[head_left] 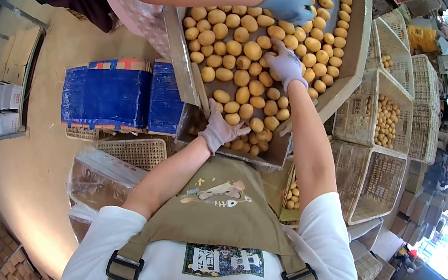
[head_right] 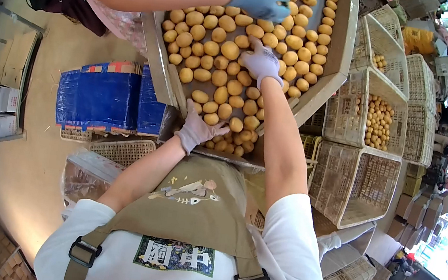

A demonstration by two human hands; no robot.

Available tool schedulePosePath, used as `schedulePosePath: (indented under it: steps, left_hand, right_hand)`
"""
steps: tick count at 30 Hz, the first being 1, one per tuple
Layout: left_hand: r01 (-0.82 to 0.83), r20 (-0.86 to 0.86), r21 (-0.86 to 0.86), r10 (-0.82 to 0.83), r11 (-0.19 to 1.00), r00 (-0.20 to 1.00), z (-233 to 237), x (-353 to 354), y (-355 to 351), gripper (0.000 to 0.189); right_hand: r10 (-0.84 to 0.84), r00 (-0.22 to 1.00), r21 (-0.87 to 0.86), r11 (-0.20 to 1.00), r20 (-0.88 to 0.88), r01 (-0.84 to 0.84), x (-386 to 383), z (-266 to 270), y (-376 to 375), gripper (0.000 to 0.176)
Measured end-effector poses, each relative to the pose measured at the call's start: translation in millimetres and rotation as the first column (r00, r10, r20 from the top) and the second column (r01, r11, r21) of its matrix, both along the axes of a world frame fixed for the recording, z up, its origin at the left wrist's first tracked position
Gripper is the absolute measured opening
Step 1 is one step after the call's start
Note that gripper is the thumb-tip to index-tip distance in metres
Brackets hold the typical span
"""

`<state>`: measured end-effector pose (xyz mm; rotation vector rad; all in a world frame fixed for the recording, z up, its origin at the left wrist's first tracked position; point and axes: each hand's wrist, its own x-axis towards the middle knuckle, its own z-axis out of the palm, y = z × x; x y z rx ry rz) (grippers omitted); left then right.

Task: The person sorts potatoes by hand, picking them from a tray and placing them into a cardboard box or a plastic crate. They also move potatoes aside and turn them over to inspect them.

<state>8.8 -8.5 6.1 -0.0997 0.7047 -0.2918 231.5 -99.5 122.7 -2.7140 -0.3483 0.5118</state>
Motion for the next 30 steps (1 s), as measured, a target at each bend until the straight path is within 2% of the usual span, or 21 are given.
schedulePosePath:
  steps: [2,3,4,5,7,9,11,13,14,15,17,18,19,20,21,22,23,24,27,28,30]
  left_hand:
    - [0.002,0.031,0.013,-0.002,1.000,1.000,-5,-3,1,0.097]
    - [0.000,-0.028,0.026,0.001,1.000,1.000,-5,-1,1,0.097]
    - [-0.002,-0.087,0.037,0.005,0.999,0.996,-4,1,0,0.096]
    - [-0.002,-0.145,0.045,0.009,0.999,0.989,-5,2,-3,0.096]
    - [-0.003,-0.108,0.061,0.010,0.998,0.994,-1,2,-3,0.096]
    - [-0.003,-0.103,0.067,0.010,0.998,0.995,4,4,-3,0.097]
    - [-0.011,-0.114,0.068,0.018,0.998,0.993,9,5,-3,0.098]
    - [-0.015,-0.126,0.058,0.022,0.998,0.992,9,5,-2,0.099]
    - [-0.022,-0.112,0.064,0.029,0.998,0.993,10,5,-3,0.100]
    - [-0.009,-0.108,0.054,0.015,0.998,0.994,10,5,-2,0.101]
    - [-0.007,-0.106,0.029,0.010,1.000,0.994,10,3,1,0.101]
    - [-0.001,-0.080,0.010,0.002,1.000,0.997,7,2,2,0.100]
    - [0.005,-0.064,0.027,-0.003,1.000,0.998,4,1,3,0.100]
    - [0.012,-0.047,0.041,-0.010,0.999,0.999,1,0,3,0.100]
    - [0.021,-0.032,0.052,-0.020,0.998,0.999,-4,1,0,0.100]
    - [0.008,-0.121,0.002,-0.007,1.000,0.993,-4,4,1,0.099]
    - [-0.002,-0.128,0.005,0.002,1.000,0.992,-4,6,0,0.100]
    - [-0.006,-0.139,0.010,0.008,1.000,0.990,0,6,0,0.100]
    - [-0.014,-0.096,-0.027,0.012,1.000,0.995,3,2,1,0.097]
    - [-0.019,-0.082,-0.039,0.015,0.999,0.996,5,3,2,0.096]
    - [-0.026,-0.085,-0.017,0.025,1.000,0.996,10,5,2,0.094]
  right_hand:
    - [-0.119,0.992,0.219,0.970,0.048,0.106,-1,-8,-9,0.052]
    - [-0.179,0.979,0.352,0.926,0.095,0.135,0,-21,-17,0.045]
    - [-0.312,0.950,0.556,0.794,0.025,0.247,2,-38,-25,0.033]
    - [-0.327,0.945,0.521,0.802,-0.026,0.292,-6,-31,-34,0.030]
    - [-0.278,0.954,0.505,0.843,0.117,0.183,-16,-31,-41,0.033]
    - [-0.243,0.967,0.539,0.826,0.077,0.164,-24,-15,-36,0.041]
    - [-0.150,0.988,0.389,0.913,0.039,0.124,-24,-2,-24,0.055]
    - [0.025,0.996,0.122,0.992,0.086,-0.036,-14,-13,-10,0.062]
    - [0.001,1.000,0.047,0.999,-0.030,0.000,-12,-8,-4,0.065]
    - [-0.070,0.998,0.049,0.996,-0.002,0.070,-13,0,4,0.059]
    - [-0.195,0.980,0.175,0.967,0.048,0.184,-7,-7,5,0.053]
    - [-0.293,0.953,0.478,0.850,0.077,0.223,-3,-27,1,0.052]
    - [-0.354,0.934,0.580,0.770,0.044,0.264,-9,-19,2,0.039]
    - [-0.379,0.910,0.730,0.572,-0.169,0.374,-9,-26,-4,0.032]
    - [-0.346,0.858,0.800,0.343,-0.380,0.493,-10,-32,-12,0.024]
    - [-0.285,0.822,0.823,0.152,-0.494,0.547,-16,-31,-17,0.019]
    - [-0.205,0.779,0.801,-0.043,-0.593,0.598,-21,-31,-24,0.016]
    - [-0.229,0.763,0.787,-0.022,-0.604,0.617,-27,-29,-27,0.020]
    - [-0.364,0.793,0.790,0.201,-0.488,0.579,-34,-25,-29,0.018]
    - [-0.409,0.835,0.801,0.317,-0.368,0.508,-34,-30,-28,0.024]
    - [-0.357,0.929,0.802,0.523,-0.102,0.289,-37,-28,-16,0.029]
